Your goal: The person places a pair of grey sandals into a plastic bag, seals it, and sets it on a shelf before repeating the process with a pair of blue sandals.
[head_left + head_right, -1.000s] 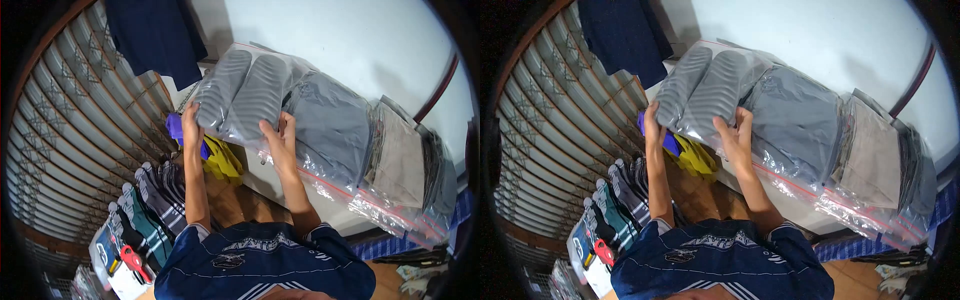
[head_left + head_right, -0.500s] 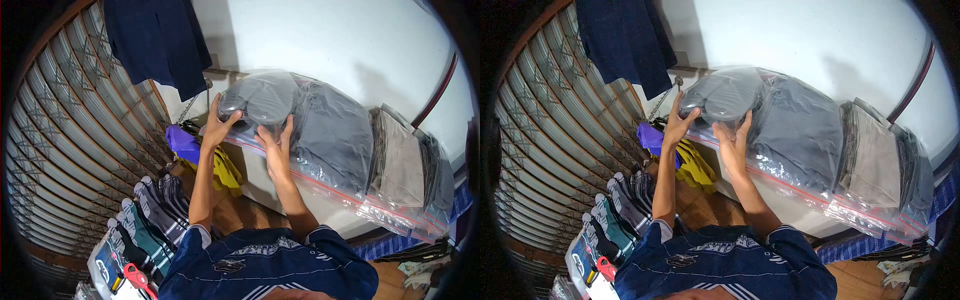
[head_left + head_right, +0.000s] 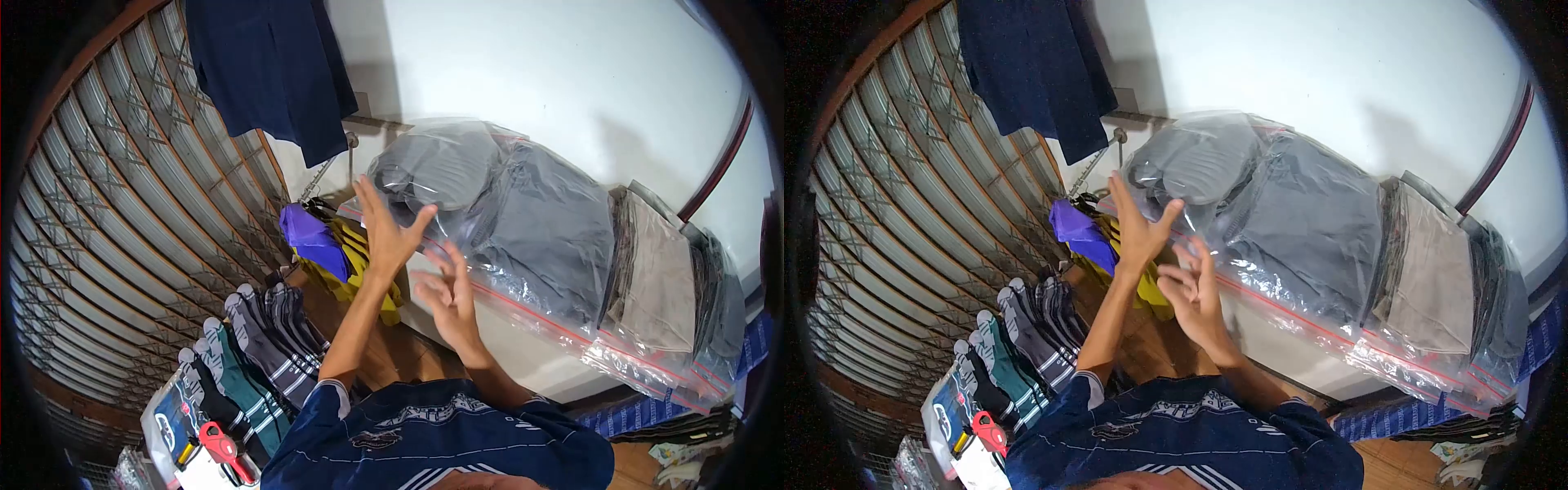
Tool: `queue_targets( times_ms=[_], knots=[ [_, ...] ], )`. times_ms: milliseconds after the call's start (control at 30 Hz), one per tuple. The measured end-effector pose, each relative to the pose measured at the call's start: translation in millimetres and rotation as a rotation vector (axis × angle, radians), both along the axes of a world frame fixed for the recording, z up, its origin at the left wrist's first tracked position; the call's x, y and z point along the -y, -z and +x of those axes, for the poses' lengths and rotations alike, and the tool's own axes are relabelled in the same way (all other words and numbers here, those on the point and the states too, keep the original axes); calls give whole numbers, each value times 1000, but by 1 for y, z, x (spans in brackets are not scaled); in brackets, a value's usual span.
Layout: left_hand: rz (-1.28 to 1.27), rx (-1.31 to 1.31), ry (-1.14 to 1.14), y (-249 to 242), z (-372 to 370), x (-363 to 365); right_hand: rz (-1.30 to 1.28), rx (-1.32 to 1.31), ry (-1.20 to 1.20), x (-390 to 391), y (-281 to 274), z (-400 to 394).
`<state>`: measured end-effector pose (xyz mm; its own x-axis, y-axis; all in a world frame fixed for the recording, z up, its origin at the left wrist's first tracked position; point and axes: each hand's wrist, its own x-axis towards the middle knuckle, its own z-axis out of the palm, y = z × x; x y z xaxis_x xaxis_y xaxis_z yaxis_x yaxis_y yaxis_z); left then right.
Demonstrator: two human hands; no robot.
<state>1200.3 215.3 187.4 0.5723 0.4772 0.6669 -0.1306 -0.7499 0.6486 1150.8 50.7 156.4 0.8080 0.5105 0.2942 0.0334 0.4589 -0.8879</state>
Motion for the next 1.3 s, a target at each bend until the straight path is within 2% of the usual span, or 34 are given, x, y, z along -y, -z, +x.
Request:
queue_targets(
  times_ms=[133,433,567,667,733,800,833,867,900,967,1000,1033,1100,1167,1300],
  knots=[
    [56,6,29,8,19,5,-208,3,-154,28,25,-12],
    [13,-132,-4,2,19,8,-395,37,-206,93,64,-15],
    [2,10,-111,11,-3,35,-426,-20,-335,135,97,-4],
    [-135,156,-164,32,-36,74,-543,-116,-391,175,132,5],
    [-253,198,-234,73,-67,109,-627,-140,-364,204,187,14],
    [-364,182,-215,148,-100,145,-698,-112,-294,238,268,26],
    [-462,173,-153,161,-123,184,-702,-274,-313,260,265,23],
    [-509,36,-206,192,-148,216,-709,-439,-335,282,262,19],
    [-508,-92,-325,283,-171,234,-781,-509,-297,302,296,18],
    [-661,-453,-118,336,-240,301,-867,-659,-280,347,377,23],
    [-676,-463,-50,359,-275,336,-883,-741,-303,373,405,23],
    [-734,-765,-100,354,-304,368,-931,-715,-277,396,427,19],
    [-668,-889,-115,426,-373,412,-1046,-681,-238,444,467,9],
    [-815,-1053,-200,458,-418,435,-1217,-660,-233,489,485,-4],
    [-1062,-1136,-425,459,-465,473,-1506,-587,-279,537,499,-21]
  ],
)
